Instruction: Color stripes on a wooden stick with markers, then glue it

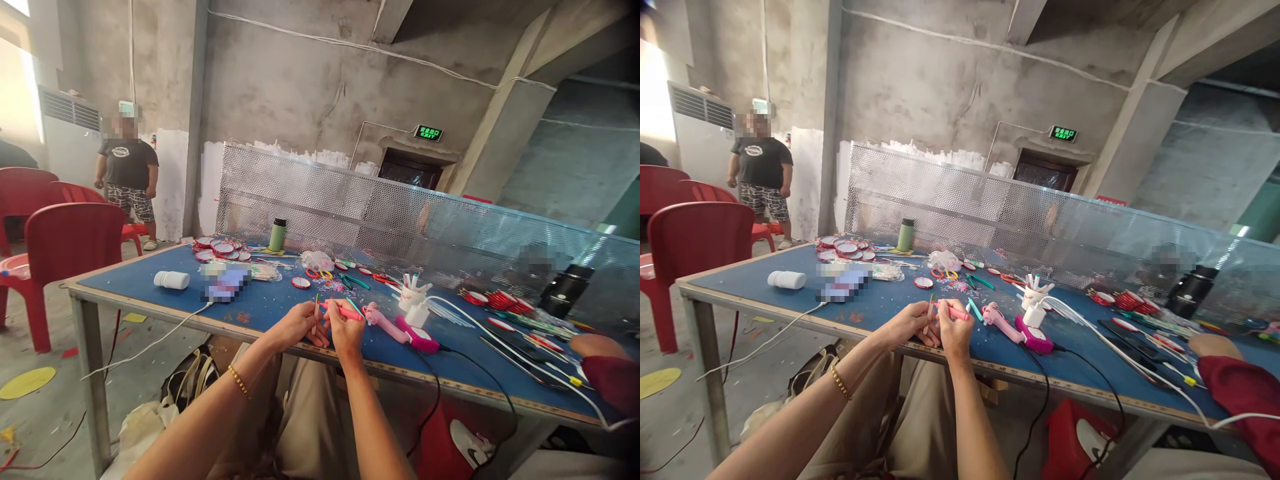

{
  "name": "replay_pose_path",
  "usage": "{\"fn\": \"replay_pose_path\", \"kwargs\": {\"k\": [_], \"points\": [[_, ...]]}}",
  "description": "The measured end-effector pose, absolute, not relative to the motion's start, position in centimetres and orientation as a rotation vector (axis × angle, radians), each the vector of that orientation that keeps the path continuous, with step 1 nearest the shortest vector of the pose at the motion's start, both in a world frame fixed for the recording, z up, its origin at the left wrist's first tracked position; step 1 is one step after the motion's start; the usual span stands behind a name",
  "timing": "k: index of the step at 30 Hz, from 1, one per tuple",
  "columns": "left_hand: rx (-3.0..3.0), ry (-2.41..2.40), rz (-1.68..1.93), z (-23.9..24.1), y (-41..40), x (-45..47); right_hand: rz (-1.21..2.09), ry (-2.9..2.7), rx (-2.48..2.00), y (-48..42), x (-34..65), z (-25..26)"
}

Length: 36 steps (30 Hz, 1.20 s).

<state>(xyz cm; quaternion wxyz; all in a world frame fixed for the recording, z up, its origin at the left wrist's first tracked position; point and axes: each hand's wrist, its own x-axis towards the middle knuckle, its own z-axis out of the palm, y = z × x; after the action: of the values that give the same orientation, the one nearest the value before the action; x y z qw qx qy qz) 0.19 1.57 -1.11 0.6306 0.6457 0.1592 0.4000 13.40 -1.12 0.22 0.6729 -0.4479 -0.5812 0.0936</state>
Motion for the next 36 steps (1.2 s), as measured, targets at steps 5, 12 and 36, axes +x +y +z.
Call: {"fn": "replay_pose_path", "kwargs": {"k": [5, 12, 36], "points": [[1.484, 0.360, 0.912, -1.11, 1.60, 0.18, 0.219, -1.307, -1.007, -1.25, 13.33, 0.32], [1.489, 0.367, 0.910, -1.07, 1.59, 0.15, 0.220, -1.302, -1.011, -1.22, 13.40, 0.25], [1.509, 0.372, 0.910, -1.28, 1.75, 0.08, 0.268, -1.326, -0.970, -1.47, 13.21, 0.34]]}}
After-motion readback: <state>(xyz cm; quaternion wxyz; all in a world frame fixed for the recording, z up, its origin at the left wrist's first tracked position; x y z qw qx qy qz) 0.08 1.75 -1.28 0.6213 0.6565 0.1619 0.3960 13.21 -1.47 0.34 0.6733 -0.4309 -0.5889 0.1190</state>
